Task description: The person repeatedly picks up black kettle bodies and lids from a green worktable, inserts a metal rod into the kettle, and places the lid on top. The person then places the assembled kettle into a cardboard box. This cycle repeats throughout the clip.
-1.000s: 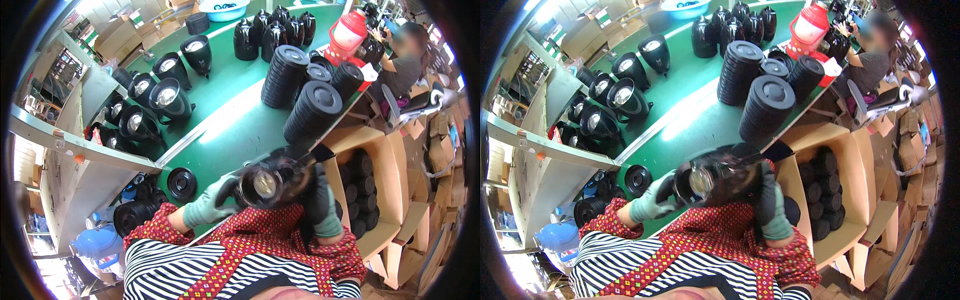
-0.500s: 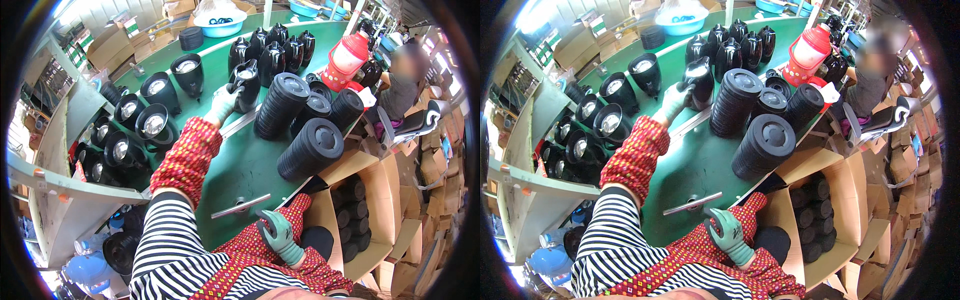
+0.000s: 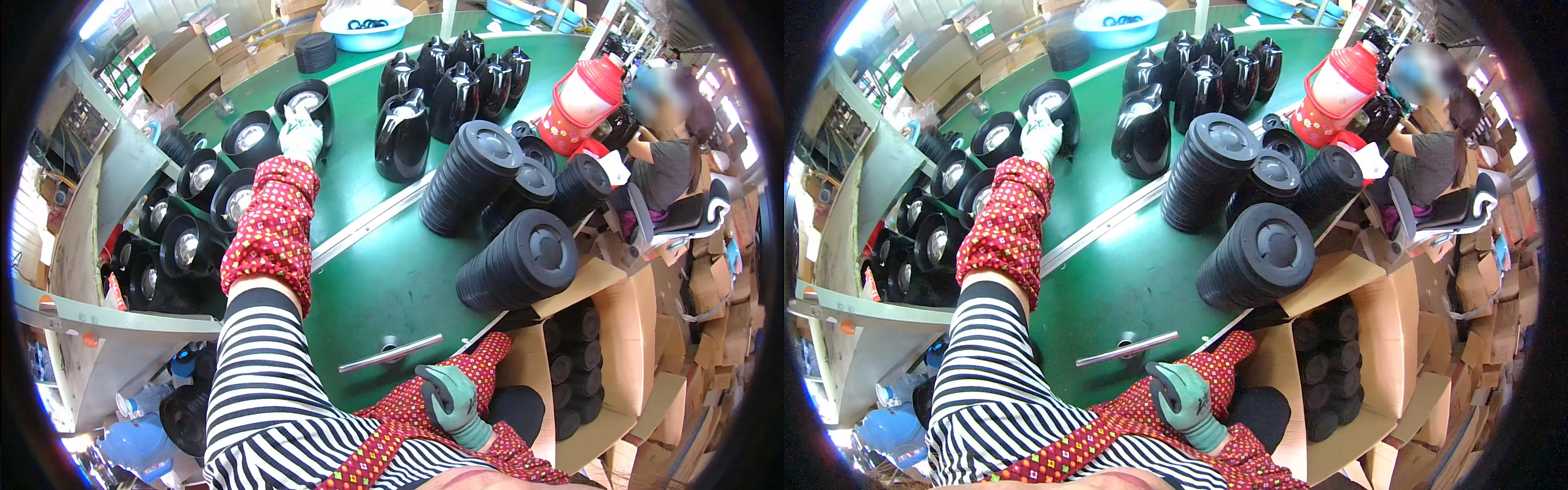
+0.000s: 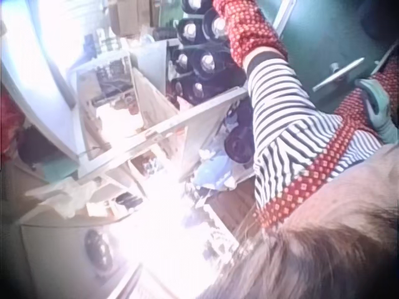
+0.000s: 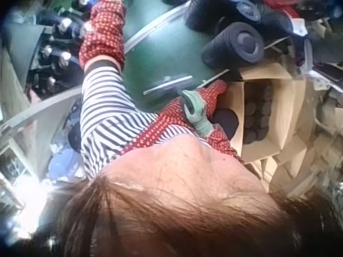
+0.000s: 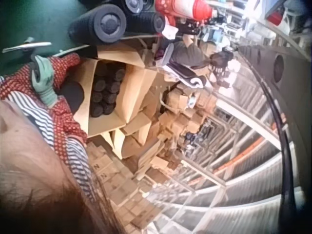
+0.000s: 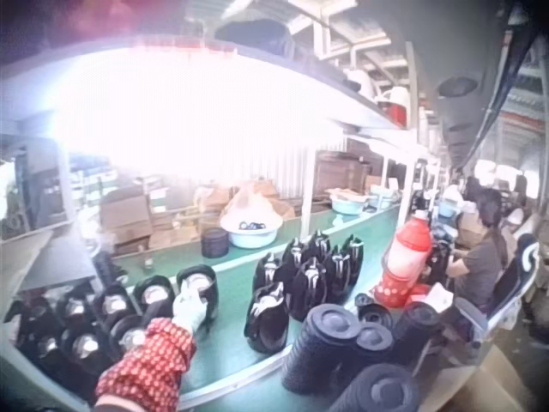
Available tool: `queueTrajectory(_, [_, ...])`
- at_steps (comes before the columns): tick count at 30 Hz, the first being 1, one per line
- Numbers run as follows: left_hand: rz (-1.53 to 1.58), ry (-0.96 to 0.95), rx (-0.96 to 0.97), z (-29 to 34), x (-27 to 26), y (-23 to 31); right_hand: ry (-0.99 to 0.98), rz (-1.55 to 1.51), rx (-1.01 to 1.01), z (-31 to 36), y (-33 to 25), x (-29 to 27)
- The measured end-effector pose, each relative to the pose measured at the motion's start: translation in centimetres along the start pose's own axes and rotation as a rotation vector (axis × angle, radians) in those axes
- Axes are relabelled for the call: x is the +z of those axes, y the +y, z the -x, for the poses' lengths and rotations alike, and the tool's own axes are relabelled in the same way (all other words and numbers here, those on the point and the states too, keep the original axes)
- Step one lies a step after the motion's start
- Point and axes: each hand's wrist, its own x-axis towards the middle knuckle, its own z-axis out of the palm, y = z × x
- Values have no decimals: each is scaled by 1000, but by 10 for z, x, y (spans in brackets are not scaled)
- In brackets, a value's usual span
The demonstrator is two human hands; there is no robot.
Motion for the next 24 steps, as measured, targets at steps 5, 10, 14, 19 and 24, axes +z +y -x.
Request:
queueTrajectory(5, [16,74,10,38,-16,13,4,-14,15,4,5,4])
queueTrajectory(10, [286,89,334,142,-88,25,64,-161,183,-12,25,14])
queueTrajectory(14, [427,-66,564,242,-196,31,93,-234,118,-85,-16,3])
queueTrajectory(19, [506,-178,871,335,-266,37,73,-856,501,-116,-79,-12])
queueTrajectory(24, [1120,-260,626,393,-272,21,0,-852,549,-44,-98,-56])
